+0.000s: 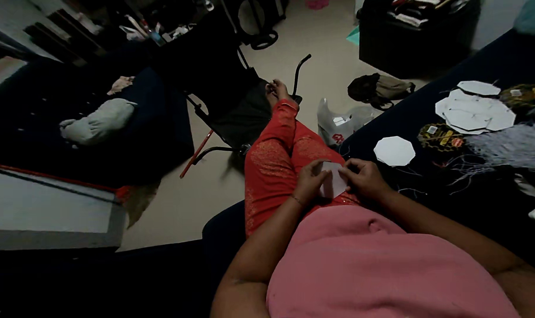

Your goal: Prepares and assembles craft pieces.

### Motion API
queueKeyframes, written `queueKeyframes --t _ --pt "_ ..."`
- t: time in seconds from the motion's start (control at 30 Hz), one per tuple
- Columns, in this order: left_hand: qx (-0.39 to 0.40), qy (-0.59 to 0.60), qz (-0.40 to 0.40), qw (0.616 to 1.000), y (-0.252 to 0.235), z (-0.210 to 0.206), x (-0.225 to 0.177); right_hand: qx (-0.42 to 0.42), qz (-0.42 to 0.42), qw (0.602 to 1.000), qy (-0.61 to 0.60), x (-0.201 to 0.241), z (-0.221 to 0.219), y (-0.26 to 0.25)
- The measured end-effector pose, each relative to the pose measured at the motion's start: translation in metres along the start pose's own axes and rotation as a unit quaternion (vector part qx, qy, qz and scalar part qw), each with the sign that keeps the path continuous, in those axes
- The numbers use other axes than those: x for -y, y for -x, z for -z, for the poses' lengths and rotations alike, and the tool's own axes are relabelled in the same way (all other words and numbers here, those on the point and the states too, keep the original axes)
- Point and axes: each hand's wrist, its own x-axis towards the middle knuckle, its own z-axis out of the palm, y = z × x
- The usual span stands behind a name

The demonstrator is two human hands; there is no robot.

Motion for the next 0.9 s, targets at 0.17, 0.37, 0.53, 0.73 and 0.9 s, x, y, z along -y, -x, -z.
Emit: queueKeyframes --t 0.17,0.37,0.53,0.73,0.9 --pt "0.03 -0.002 0.006 1.0 0.003 0.0 0.003 -0.035 0.068 0.989 0.129 -0.019 0.013 -0.01" --pt "-0.047 0.075 0.021 0.996 0.001 0.007 0.019 -0.02 0.025 0.97 0.239 -0.044 0.108 -0.018" --pt "-0.059 0.089 0.039 0.994 -0.003 0.007 0.023 0.114 -0.075 0.93 0.341 -0.043 0.14 -0.004" --pt "-0.057 0.089 0.045 0.993 -0.004 0.007 0.027 0.236 -0.159 0.872 0.397 -0.03 0.081 0.006" --pt "-0.058 0.087 0.057 0.993 -0.004 0.007 0.026 0.224 -0.17 0.858 0.431 -0.036 0.054 0.014"
